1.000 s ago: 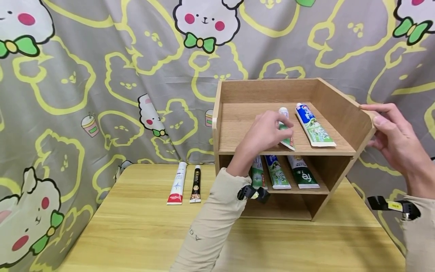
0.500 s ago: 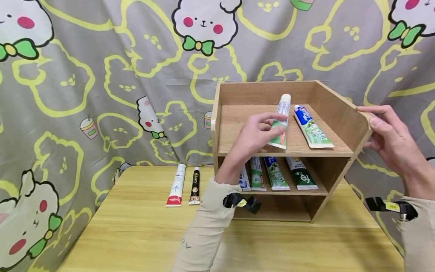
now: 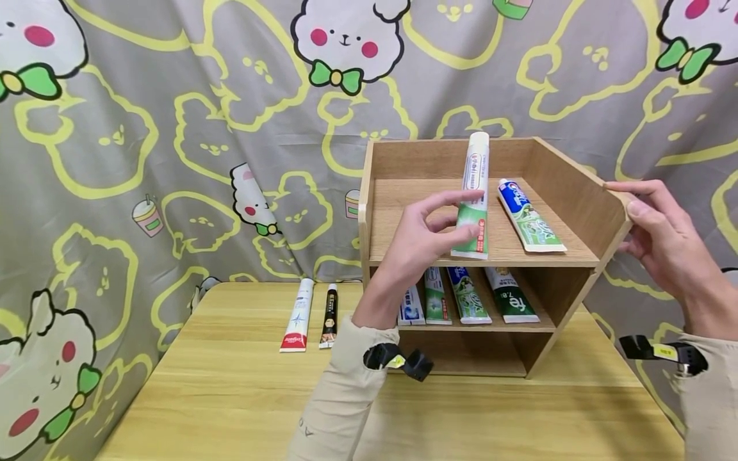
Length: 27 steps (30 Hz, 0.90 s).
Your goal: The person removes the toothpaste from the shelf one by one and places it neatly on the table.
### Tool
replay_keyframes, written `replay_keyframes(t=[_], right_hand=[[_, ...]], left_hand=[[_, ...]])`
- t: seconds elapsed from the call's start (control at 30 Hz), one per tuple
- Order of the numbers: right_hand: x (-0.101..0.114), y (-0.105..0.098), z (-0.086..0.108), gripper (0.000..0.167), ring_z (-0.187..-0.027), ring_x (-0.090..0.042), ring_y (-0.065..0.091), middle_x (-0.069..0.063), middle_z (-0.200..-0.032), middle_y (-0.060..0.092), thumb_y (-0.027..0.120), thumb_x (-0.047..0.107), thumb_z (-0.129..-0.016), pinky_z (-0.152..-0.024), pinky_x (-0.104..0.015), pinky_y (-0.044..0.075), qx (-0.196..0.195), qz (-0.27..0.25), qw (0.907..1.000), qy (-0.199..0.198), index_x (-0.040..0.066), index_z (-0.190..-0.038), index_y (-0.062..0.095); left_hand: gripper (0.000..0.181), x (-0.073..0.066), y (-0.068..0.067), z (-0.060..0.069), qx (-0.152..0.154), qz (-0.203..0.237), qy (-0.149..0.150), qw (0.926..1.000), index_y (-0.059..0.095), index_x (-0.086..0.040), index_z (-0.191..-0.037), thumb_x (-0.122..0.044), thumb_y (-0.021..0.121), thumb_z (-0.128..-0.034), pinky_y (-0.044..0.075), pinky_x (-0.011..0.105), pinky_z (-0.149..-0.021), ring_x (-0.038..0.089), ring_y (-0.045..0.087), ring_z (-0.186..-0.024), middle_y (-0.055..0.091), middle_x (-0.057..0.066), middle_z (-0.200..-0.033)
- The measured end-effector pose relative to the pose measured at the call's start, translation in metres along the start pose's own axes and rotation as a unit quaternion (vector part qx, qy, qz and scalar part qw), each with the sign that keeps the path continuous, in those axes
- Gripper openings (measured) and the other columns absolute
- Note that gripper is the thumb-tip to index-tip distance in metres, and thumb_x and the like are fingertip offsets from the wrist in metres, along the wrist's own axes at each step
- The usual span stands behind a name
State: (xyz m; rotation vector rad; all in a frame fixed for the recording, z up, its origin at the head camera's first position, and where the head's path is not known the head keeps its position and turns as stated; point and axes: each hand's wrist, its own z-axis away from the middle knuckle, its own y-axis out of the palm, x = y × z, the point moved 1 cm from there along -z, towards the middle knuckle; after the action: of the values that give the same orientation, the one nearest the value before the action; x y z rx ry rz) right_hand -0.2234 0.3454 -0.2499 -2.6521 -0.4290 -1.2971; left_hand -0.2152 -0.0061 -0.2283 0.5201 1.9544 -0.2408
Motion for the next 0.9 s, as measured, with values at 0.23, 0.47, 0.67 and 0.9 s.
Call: replay_keyframes(t=[0.23,0.47,0.67,0.9], right_hand=[[0.001,0.0,0.001,0.043,-0.097,-0.015,0.065,-0.011,-0.135,0.046,0.029,-0.003,-0.108,-0.072,-0.022,0.06,-0.001,0.005,1.0,0.0,0.001,-0.148,0.043],[0.002,0.002,0.001,0.042,-0.094,-0.015,0.066,-0.011,-0.134,0.046,0.031,-0.001,-0.108,-0.072,-0.022,0.059,-0.005,0.03,0.9995,0.008,0.003,-0.149,0.043],[0.002,0.003,0.001,0.042,-0.094,-0.015,0.065,-0.011,-0.133,0.046,0.034,0.0,-0.108,-0.072,-0.021,0.059,-0.015,0.046,0.9987,0.014,0.004,-0.149,0.044],[0.003,0.003,0.002,0.042,-0.094,-0.015,0.064,-0.011,-0.133,0.045,0.033,0.0,-0.108,-0.072,-0.021,0.059,-0.014,0.043,0.9989,0.011,0.004,-0.149,0.044]], left_hand=[[0.045,0.0,0.002,0.01,-0.002,0.008,0.04,0.9992,0.066,-0.004,-0.134,0.002,0.076,-0.0897,0.062,0.034,-0.077,0.021,0.069,-0.103,0.061,0.004,-0.129],[0.044,0.002,0.0,0.019,-0.017,-0.021,0.088,0.9957,0.067,0.0,-0.131,0.005,0.077,-0.0883,0.062,0.039,-0.079,0.023,0.069,-0.106,0.061,0.006,-0.131],[0.043,0.002,-0.002,0.029,-0.025,-0.045,0.123,0.991,0.066,0.004,-0.13,0.008,0.076,-0.0878,0.059,0.042,-0.092,0.026,0.066,-0.113,0.061,0.011,-0.129],[0.044,0.002,-0.001,0.041,-0.008,-0.034,0.129,0.991,0.066,0.004,-0.13,0.01,0.074,-0.0873,0.062,0.043,-0.083,0.024,0.067,-0.111,0.057,0.011,-0.131]])
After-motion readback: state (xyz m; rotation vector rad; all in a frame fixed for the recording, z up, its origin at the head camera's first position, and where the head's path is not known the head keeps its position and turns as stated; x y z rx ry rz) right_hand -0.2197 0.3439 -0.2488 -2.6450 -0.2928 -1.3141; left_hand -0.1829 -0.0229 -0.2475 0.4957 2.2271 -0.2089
